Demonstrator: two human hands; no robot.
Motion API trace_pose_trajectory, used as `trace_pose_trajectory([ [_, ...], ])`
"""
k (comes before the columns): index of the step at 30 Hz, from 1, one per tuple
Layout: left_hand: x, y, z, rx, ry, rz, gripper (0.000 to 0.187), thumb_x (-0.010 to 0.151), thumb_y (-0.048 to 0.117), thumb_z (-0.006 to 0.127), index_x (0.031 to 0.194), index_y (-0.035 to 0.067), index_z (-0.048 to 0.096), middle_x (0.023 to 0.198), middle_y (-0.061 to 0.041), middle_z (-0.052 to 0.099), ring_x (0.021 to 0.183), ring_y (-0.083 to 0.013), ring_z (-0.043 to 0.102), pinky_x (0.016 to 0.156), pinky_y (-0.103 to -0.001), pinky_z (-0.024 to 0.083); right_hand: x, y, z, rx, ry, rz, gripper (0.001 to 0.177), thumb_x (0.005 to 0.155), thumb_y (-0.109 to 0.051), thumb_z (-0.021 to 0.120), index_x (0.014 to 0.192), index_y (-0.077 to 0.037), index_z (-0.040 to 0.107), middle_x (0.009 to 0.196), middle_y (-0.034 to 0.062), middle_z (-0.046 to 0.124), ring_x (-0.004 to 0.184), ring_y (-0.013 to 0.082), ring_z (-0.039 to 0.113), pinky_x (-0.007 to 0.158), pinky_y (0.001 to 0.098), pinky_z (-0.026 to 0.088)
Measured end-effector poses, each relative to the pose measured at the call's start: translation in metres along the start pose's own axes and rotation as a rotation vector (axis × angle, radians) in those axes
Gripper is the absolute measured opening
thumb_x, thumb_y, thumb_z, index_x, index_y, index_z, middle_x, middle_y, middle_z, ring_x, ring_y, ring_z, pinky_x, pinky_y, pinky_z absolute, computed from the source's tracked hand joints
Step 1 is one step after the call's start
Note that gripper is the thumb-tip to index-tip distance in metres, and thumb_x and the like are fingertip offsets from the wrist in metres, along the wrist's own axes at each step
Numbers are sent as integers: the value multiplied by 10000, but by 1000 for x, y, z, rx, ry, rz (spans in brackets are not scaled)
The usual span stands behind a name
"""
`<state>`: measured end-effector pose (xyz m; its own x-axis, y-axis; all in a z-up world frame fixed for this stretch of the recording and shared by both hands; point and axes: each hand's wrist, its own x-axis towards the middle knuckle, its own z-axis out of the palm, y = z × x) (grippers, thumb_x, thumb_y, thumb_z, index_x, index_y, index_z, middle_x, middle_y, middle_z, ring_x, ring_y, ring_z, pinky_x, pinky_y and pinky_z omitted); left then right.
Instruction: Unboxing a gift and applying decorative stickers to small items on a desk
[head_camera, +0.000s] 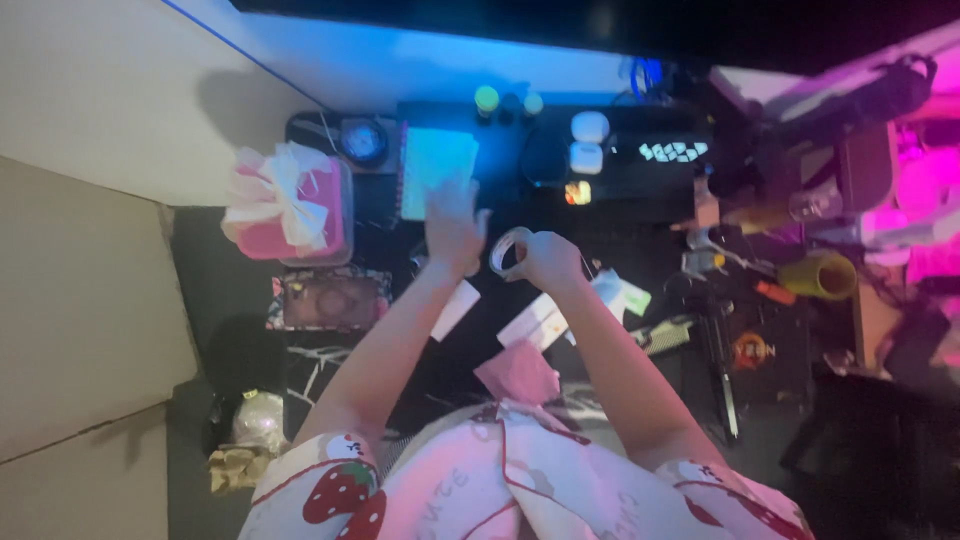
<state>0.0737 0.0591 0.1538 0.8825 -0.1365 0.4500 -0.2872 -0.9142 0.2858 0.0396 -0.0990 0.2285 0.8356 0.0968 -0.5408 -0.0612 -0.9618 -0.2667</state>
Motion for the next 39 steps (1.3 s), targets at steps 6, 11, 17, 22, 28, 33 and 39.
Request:
trace_pose_trajectory([
  [6,-104,56,16,-156,-172,223,235,802,320,584,1011,251,666,1150,30,618,1050,-186,578,883,-412,399,6,46,112,-339,288,-32,321,976,-303,469,1101,-115,698,1201,307,598,1230,469,499,1070,650,176],
  [11,-164,64,49,-154,-557,-48,200,815,412,587,949,270,629,936,39,635,924,-207,628,768,-401,493,-142,-21,-13,217,115,165,420,924,-64,572,1237,198,474,1225,419,507,1213,481,488,1096,504,365],
  [17,-165,69,67,-276,-979,-394,457,850,456,575,1203,167,605,1171,-124,609,1123,-341,588,889,-487,500,-69,103,151,379,-82,241,544,812,-539,624,1118,-93,682,1134,172,669,1091,311,628,947,417,498],
  [22,-175,72,75,-407,-887,-458,423,882,417,569,1140,82,600,1074,-180,639,1072,-369,607,877,-479,500,1,143,243,1377,-88,641,592,739,-319,833,1147,-59,493,764,126,654,548,237,681,372,289,509],
  [28,-140,90,24,-502,-579,-472,427,947,400,498,1199,59,553,1067,-201,621,1067,-377,595,894,-466,495,-15,107,168,1220,34,428,508,770,-356,812,1083,-75,528,730,130,666,516,226,685,330,277,496],
  [33,-86,80,-20,-645,-200,-418,595,891,231,565,1385,-45,379,1136,-347,522,1080,-515,522,904,-558,461,-12,56,70,1095,240,136,394,752,-265,806,999,-36,603,714,154,665,512,267,676,353,335,569],
  [39,-10,-1,-17,-773,-99,-551,568,934,278,552,1384,-40,412,1202,-290,478,1117,-490,507,854,-524,509,65,-4,30,937,351,-11,504,707,-434,844,1003,-88,625,791,44,705,583,173,674,398,251,577],
])
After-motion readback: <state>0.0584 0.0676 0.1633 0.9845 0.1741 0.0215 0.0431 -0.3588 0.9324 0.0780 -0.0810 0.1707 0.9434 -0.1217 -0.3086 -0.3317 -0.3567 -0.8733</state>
